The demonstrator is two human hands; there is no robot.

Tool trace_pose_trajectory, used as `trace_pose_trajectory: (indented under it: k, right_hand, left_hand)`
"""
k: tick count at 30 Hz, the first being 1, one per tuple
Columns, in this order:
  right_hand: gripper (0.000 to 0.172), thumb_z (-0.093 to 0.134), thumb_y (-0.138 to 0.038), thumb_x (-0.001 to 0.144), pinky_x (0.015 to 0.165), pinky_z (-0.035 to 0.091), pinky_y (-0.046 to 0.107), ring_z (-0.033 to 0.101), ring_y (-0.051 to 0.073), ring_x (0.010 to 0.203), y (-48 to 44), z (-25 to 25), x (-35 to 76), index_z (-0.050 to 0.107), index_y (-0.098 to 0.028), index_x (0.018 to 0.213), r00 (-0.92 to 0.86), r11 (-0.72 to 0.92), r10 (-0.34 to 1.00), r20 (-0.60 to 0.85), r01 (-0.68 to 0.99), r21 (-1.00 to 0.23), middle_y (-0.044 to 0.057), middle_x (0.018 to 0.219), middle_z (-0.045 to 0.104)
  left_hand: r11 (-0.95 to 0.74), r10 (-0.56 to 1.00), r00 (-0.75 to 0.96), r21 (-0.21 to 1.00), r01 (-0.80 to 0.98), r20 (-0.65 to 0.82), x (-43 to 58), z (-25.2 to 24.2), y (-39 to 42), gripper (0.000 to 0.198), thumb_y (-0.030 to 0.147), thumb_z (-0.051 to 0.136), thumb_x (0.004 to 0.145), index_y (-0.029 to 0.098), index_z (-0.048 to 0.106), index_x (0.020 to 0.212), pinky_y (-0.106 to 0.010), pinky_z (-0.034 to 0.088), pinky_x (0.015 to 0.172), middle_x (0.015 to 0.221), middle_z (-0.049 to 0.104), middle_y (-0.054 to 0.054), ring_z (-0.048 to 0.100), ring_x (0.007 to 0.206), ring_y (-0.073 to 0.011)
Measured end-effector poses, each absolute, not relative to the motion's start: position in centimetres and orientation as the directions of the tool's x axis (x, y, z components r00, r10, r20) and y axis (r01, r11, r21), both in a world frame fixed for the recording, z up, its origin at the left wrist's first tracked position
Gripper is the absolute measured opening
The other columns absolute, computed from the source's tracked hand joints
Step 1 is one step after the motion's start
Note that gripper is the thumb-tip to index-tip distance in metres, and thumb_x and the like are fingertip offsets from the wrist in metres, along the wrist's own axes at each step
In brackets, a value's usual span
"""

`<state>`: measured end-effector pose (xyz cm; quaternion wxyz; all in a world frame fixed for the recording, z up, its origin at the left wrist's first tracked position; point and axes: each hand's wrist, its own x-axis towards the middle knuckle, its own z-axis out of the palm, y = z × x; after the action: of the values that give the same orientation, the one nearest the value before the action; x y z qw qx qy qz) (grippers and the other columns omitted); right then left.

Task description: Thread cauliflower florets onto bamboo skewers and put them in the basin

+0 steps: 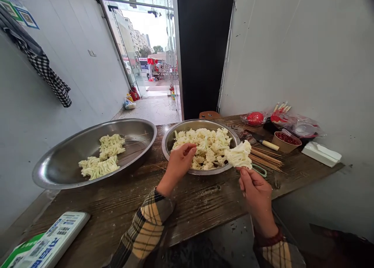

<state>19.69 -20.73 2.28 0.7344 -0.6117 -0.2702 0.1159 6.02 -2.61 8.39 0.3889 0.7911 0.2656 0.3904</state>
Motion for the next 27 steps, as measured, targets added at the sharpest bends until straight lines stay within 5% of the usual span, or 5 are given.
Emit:
trace_pose_trajectory:
  k: [9, 14, 17, 22, 27]
  right_hand:
    - [0.031, 0.061, -0.044, 0.083, 0.041, 0.027, 0.021, 0.039, 0.009, 0.046, -21.8, 2.6, 21.0, 0.068, -0.015, 0.088, 0.875, 0.289, 0.399, 0.273, 0.163, -0.943, -0.006, 0.050, 0.044]
    - [0.030, 0.062, -0.045, 0.082, 0.041, 0.026, 0.021, 0.036, 0.008, 0.045, -22.1, 3.1, 21.5, 0.067, -0.015, 0.085, 0.883, 0.322, 0.413, 0.224, 0.089, -0.942, -0.006, 0.050, 0.043]
    - [0.030, 0.060, -0.045, 0.083, 0.040, 0.027, 0.021, 0.038, 0.008, 0.045, -22.4, 3.1, 21.4, 0.066, -0.015, 0.082, 0.859, 0.298, 0.442, 0.257, 0.129, -0.946, -0.006, 0.051, 0.043]
    - [0.032, 0.056, -0.044, 0.086, 0.042, 0.029, 0.021, 0.039, 0.008, 0.046, -22.9, 3.1, 21.1, 0.063, -0.015, 0.074, 0.806, 0.252, 0.521, 0.280, 0.169, -0.953, -0.004, 0.053, 0.043]
    - [0.029, 0.054, -0.041, 0.089, 0.046, 0.032, 0.022, 0.041, 0.009, 0.047, -23.0, 3.2, 20.4, 0.065, -0.016, 0.079, 0.757, 0.195, 0.577, 0.307, 0.237, -0.952, -0.005, 0.052, 0.044]
  left_hand:
    - [-0.783, 0.607, 0.693, 0.444, 0.436, 0.389, 10.6, 10.2, -0.7, 0.021, 0.032, 0.050, 0.083, 0.018, 0.065, 0.080, -0.031, 0.039, 0.067, 0.079, 0.063, -0.006, 0.055, 0.072, -0.0187]
    - [-0.764, 0.639, 0.701, 0.369, 0.530, 0.318, 12.5, 10.2, -0.6, 0.025, 0.040, 0.055, 0.080, 0.018, 0.063, 0.074, -0.031, 0.038, 0.067, 0.079, 0.062, -0.008, 0.054, 0.073, -0.0198]
    - [-0.749, 0.656, 0.694, 0.369, 0.551, 0.295, 12.9, 9.7, -0.2, 0.014, 0.031, 0.058, 0.075, 0.018, 0.063, 0.074, -0.031, 0.038, 0.067, 0.079, 0.062, -0.007, 0.054, 0.074, -0.0197]
    - [-0.731, 0.649, 0.703, 0.496, 0.469, 0.291, 12.4, 9.0, 0.7, 0.006, 0.015, 0.057, 0.066, 0.017, 0.061, 0.070, -0.031, 0.041, 0.070, 0.078, 0.060, -0.005, 0.054, 0.075, -0.0186]
    - [-0.449, 0.681, 0.678, 0.889, 0.090, 0.275, 10.1, 9.2, 0.0, 0.013, 0.023, 0.064, 0.069, 0.017, 0.057, 0.078, -0.032, 0.044, 0.079, 0.087, 0.060, -0.003, 0.055, 0.087, -0.0181]
